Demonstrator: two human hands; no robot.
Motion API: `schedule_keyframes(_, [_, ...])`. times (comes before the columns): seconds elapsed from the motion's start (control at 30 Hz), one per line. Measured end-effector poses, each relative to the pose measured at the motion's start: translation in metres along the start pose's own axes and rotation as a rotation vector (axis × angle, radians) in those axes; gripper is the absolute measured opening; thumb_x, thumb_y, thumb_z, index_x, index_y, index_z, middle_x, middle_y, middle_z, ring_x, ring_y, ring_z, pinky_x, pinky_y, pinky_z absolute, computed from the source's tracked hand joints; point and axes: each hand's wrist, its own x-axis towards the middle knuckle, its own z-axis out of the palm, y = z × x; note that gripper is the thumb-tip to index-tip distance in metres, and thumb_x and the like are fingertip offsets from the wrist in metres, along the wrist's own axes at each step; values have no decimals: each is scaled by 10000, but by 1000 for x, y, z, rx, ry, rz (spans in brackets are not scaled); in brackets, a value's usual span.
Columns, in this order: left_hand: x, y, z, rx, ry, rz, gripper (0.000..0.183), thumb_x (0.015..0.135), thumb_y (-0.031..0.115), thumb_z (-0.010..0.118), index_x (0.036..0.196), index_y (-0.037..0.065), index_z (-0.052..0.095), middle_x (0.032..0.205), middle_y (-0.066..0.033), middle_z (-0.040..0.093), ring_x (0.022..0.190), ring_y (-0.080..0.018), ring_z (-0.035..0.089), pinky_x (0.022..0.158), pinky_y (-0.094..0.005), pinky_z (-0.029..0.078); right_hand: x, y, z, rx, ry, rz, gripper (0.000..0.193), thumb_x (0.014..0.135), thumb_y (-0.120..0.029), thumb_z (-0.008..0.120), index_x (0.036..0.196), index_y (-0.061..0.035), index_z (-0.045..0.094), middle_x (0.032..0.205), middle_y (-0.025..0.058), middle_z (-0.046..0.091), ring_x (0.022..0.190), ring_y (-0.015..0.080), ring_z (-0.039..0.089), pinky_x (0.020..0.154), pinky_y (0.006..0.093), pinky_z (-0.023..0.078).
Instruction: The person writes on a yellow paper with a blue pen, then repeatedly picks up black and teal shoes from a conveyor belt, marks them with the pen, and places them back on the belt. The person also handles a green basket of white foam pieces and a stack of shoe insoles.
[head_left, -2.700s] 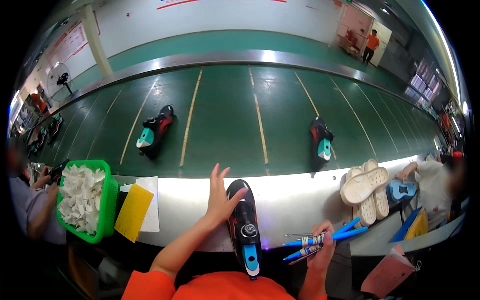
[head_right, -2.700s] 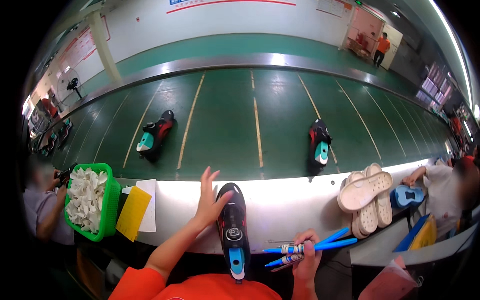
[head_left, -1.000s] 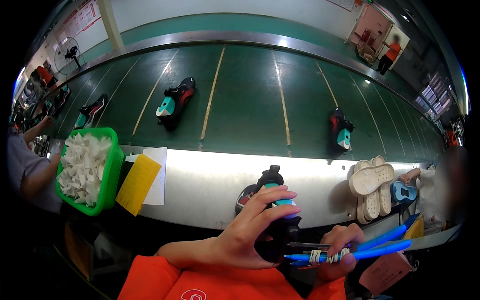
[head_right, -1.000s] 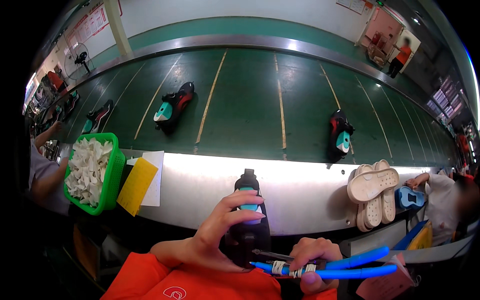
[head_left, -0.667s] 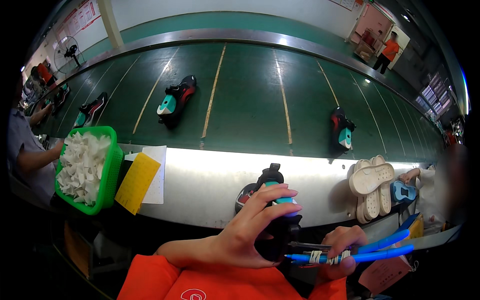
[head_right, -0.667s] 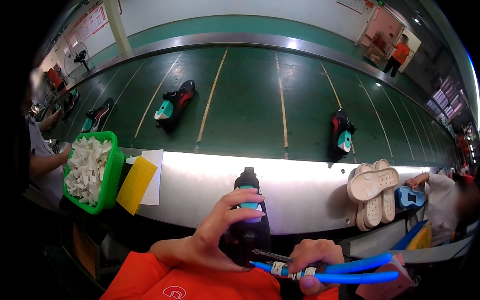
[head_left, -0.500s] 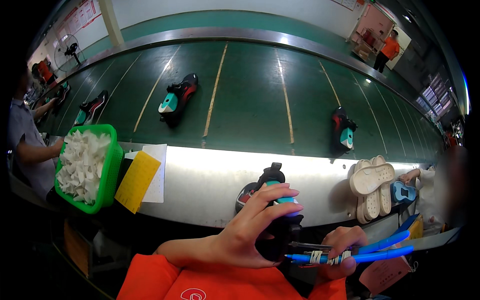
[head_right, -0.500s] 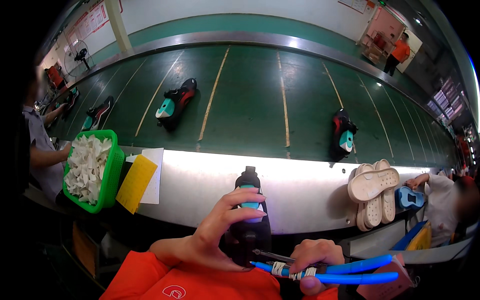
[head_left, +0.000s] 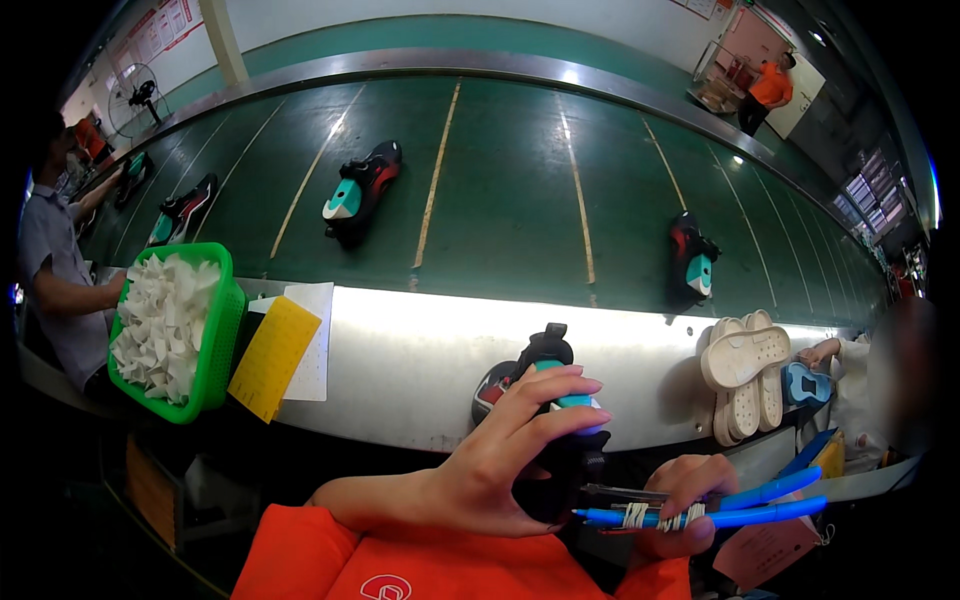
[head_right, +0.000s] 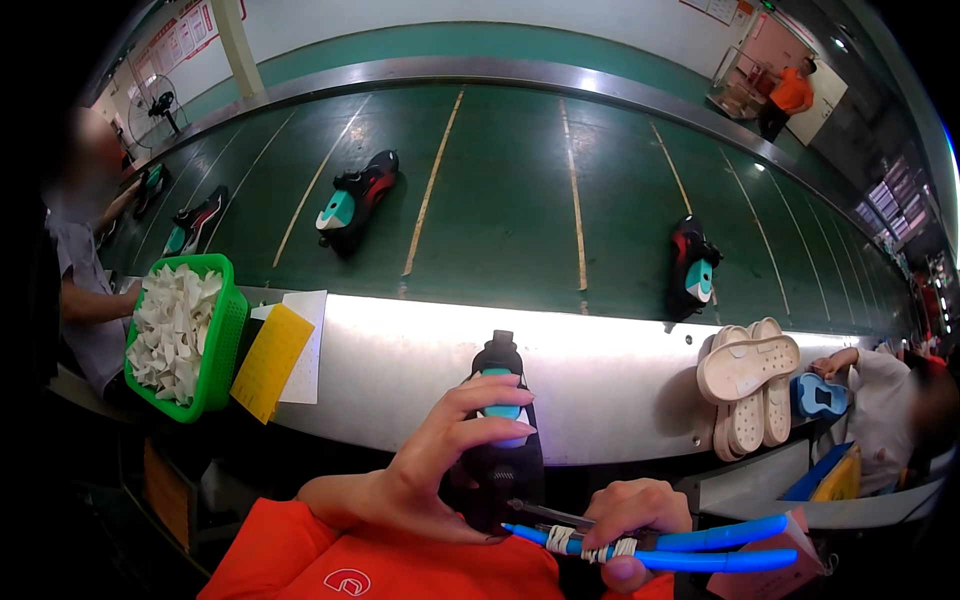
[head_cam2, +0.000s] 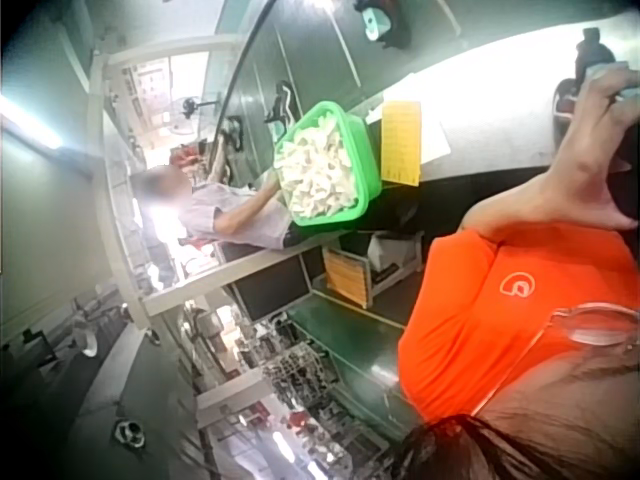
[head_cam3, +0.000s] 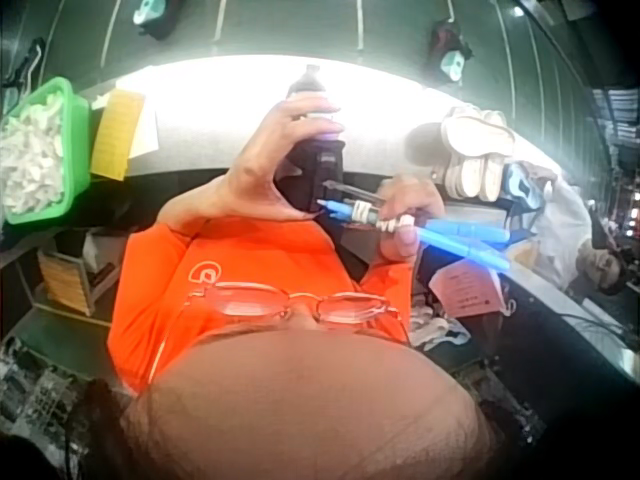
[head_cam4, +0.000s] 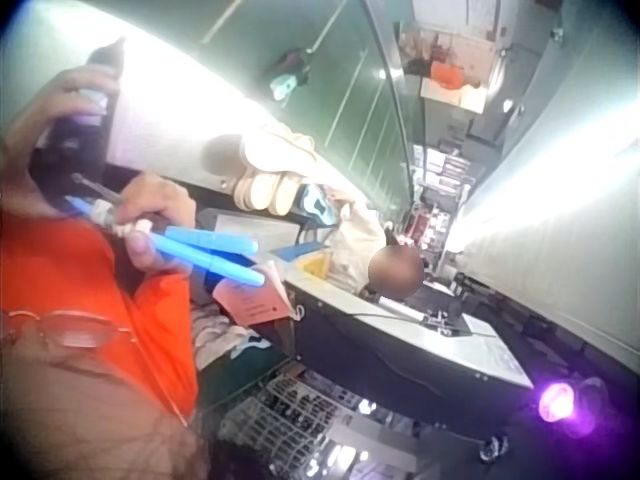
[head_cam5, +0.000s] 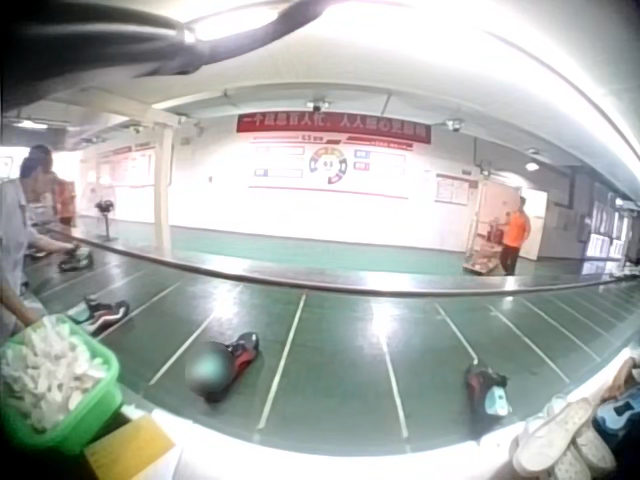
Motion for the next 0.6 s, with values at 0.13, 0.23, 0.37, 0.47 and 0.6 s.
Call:
schedule_keyframes(0.13, [0, 0, 0, -5, 1, -6, 690, 558, 52, 758, 1171, 36, 443, 1204, -189, 419, 1150, -390, 407, 965, -483, 305, -1, 2, 0, 5, 2, -17, 342, 840, -294, 575, 692, -16, 441, 501, 44, 426, 354, 72, 359, 319, 195, 281])
schedule_keyframes(0.23, [1, 0, 0, -6, 0, -7, 691, 558, 54, 759, 1172, 39, 443, 1206, -187, 418, 1154, -390, 404, 966, -482, 304, 1, 0, -2, 29, -23, 7, 337, 841, -285, 575, 693, -13, 441, 502, 45, 423, 352, 74, 360, 319, 196, 285])
schedule_keyframes(0.37, [1, 2, 0, -1, -14, -24, 690, 560, 54, 760, 1173, 43, 444, 1208, -183, 418, 1159, -387, 402, 970, -476, 303, 2, 0, -3, 64, -37, 14, 335, 842, -274, 575, 693, -8, 438, 499, 42, 411, 350, 73, 358, 317, 198, 286])
schedule_keyframes(0.47, [1, 0, 1, 8, -13, -13, 690, 561, 53, 759, 1174, 45, 442, 1211, -180, 416, 1164, -384, 398, 972, -469, 304, -3, 2, -3, 24, 19, -15, 313, 837, -268, 586, 703, -14, 463, 521, 56, 459, 361, 89, 404, 326, 201, 319])
schedule_keyframes(0.6, [0, -1, 0, 17, -24, -18, 723, 543, 63, 779, 1178, 52, 433, 1225, -179, 405, 1178, -379, 382, 979, -459, 305, 19, -10, -15, -15, -333, 60, 270, 799, -248, 639, 733, -14, 524, 576, 75, 532, 404, 121, 480, 357, 212, 378])
